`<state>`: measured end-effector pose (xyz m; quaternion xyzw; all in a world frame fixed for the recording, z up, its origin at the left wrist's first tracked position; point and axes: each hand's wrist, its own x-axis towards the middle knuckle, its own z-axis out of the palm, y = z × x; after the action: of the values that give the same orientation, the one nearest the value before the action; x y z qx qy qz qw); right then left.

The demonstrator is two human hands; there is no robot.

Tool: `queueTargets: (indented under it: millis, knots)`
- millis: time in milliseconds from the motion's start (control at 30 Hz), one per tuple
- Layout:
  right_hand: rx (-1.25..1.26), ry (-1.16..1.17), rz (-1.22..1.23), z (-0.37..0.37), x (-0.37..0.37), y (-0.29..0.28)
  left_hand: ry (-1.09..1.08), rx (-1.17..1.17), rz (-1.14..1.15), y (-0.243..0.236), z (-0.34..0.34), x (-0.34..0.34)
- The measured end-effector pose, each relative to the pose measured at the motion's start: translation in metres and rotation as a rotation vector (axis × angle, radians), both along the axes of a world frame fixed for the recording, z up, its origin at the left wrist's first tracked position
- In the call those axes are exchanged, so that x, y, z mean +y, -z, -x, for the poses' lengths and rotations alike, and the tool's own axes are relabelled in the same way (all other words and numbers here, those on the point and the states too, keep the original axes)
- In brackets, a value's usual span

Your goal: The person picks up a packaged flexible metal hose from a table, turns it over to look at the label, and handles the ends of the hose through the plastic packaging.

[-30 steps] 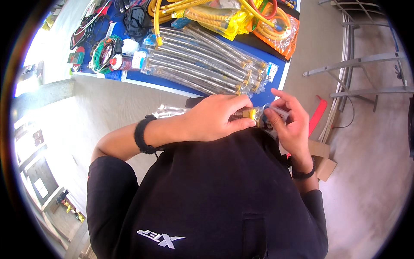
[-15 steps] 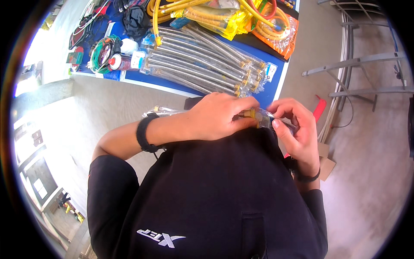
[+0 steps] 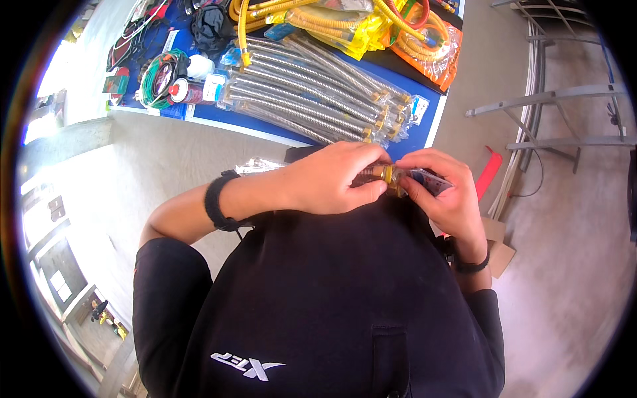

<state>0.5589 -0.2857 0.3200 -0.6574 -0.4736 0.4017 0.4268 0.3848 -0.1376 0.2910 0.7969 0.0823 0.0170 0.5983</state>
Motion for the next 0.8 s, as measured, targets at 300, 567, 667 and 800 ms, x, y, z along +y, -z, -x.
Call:
queueTargets:
  millis: [300, 567, 667, 800]
  knots:
    - [0.012, 0.029, -0.053, 0.005, -0.002, 0.005, 0.067, 0.001, -0.044, 0.0, 0.005, 0.007]
    - [-0.051, 0.083, -0.084, 0.01, -0.003, 0.01, 0.039, -0.008, -0.069, -0.001, 0.006, 0.002]
    - [-0.069, 0.115, -0.071, 0.011, -0.003, 0.01, -0.039, 0.012, -0.01, 0.001, 0.006, -0.003]
    - [-0.115, 0.096, -0.094, 0.011, -0.003, 0.011, -0.066, 0.103, -0.027, -0.006, 0.008, -0.004]
